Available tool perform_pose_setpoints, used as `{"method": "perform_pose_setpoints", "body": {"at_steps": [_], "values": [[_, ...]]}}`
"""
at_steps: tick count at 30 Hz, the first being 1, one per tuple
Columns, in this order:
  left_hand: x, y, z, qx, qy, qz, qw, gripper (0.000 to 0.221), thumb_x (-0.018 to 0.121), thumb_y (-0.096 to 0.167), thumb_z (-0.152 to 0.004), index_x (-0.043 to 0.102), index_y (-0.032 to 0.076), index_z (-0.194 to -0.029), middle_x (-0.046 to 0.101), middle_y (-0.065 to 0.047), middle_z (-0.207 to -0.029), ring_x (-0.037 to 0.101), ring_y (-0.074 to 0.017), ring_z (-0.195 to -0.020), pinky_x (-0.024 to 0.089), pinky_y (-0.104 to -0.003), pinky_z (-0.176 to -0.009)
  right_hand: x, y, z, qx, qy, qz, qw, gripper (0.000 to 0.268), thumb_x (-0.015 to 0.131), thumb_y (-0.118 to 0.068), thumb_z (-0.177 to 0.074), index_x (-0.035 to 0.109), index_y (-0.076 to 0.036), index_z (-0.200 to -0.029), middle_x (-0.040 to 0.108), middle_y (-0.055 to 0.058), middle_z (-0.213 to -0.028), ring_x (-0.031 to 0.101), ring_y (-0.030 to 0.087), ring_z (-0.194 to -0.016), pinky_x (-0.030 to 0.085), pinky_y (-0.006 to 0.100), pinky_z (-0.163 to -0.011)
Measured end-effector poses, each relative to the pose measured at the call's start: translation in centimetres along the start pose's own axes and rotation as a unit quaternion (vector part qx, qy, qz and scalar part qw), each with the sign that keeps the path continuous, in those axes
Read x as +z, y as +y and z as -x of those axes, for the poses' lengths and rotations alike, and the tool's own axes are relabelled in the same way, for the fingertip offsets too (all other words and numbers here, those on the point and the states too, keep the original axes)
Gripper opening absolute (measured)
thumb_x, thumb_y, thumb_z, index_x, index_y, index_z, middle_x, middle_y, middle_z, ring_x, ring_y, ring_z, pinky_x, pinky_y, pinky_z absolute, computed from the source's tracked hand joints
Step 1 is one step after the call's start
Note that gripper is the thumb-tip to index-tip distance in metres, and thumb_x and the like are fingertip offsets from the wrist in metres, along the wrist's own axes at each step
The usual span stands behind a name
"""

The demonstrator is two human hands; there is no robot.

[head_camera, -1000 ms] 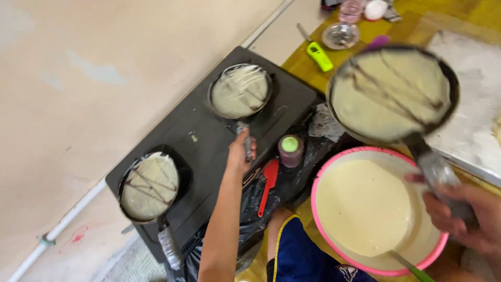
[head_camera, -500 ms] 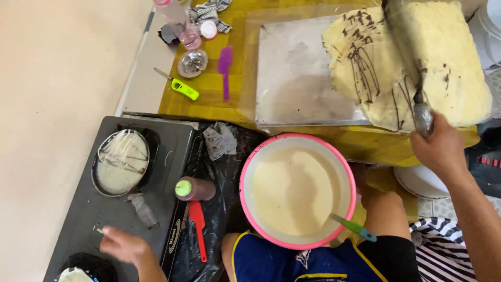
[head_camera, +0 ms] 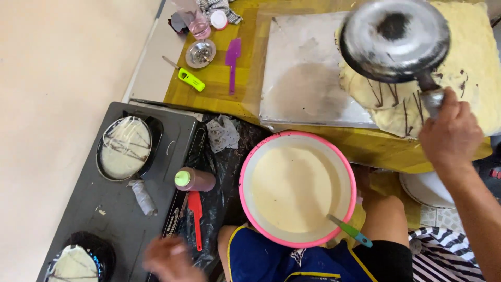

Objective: Making crepes by pouring batter into multiple pans on a gas stove, spreading it, and stacking the finished products.

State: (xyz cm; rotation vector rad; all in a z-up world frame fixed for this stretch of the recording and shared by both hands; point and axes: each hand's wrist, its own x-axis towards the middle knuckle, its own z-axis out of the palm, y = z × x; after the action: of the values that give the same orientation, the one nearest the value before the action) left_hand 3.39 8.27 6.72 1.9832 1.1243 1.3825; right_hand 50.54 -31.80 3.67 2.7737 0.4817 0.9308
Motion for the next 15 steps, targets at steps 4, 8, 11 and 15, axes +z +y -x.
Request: {"method": "perform_pose_setpoints", "body": {"at_steps": [4,8,11,15], "values": [[6.4,7.8,6.9,-0.186,-0.323,0.251,0.893,0.038,0.065,0.023,-0.094,0.064,0.009,-0.129,0.063,-0.008,-0.118,0.064,-0.0172,-0.105,0.047,-0.031,-0.101,-15.5,-10.0,-1.0,0.220,-0.277,-0.538,0.765,0.027,0.070,-0.033,-0.102,0.062,-0.009,-0.109,0.057,0.005,-0.072,0.042,0.016,-0.060,0.035,0.039,-0.053],[5.7,12.7,6.1,-0.141,-0.442,0.280,0.840,0.080,0.061,0.055,-0.094,0.035,0.014,-0.157,0.059,-0.011,-0.145,0.061,-0.0235,-0.127,0.043,-0.039,-0.102,-16.4,-23.0,11.1,0.286,-0.406,-0.786,0.367,0.058,0.039,-0.062,-0.102,0.065,-0.011,-0.109,0.074,0.009,-0.086,0.059,0.016,-0.051,0.038,0.028,-0.038],[1.5,8.3,7.5,-0.318,-0.388,0.293,0.814,0.075,0.091,0.017,-0.064,0.063,0.008,-0.132,0.080,-0.009,-0.115,0.076,-0.0148,-0.100,0.062,-0.030,-0.093,-21.4,-30.6,17.1,0.388,-0.472,-0.779,0.145,0.041,0.054,-0.048,-0.103,0.070,-0.011,-0.110,0.073,0.007,-0.093,0.066,0.016,-0.080,0.054,0.036,-0.075],[-5.3,1.1,9.0,-0.384,-0.180,0.226,0.877,0.059,0.084,0.007,-0.070,0.062,-0.006,-0.123,0.056,-0.023,-0.120,0.068,-0.0301,-0.097,0.059,-0.039,-0.086,-24.0,-31.9,14.9,-0.254,-0.497,-0.665,0.497,0.028,0.046,-0.037,-0.096,0.058,-0.014,-0.088,0.071,0.002,-0.077,0.063,0.023,-0.070,0.048,0.041,-0.064]]}}
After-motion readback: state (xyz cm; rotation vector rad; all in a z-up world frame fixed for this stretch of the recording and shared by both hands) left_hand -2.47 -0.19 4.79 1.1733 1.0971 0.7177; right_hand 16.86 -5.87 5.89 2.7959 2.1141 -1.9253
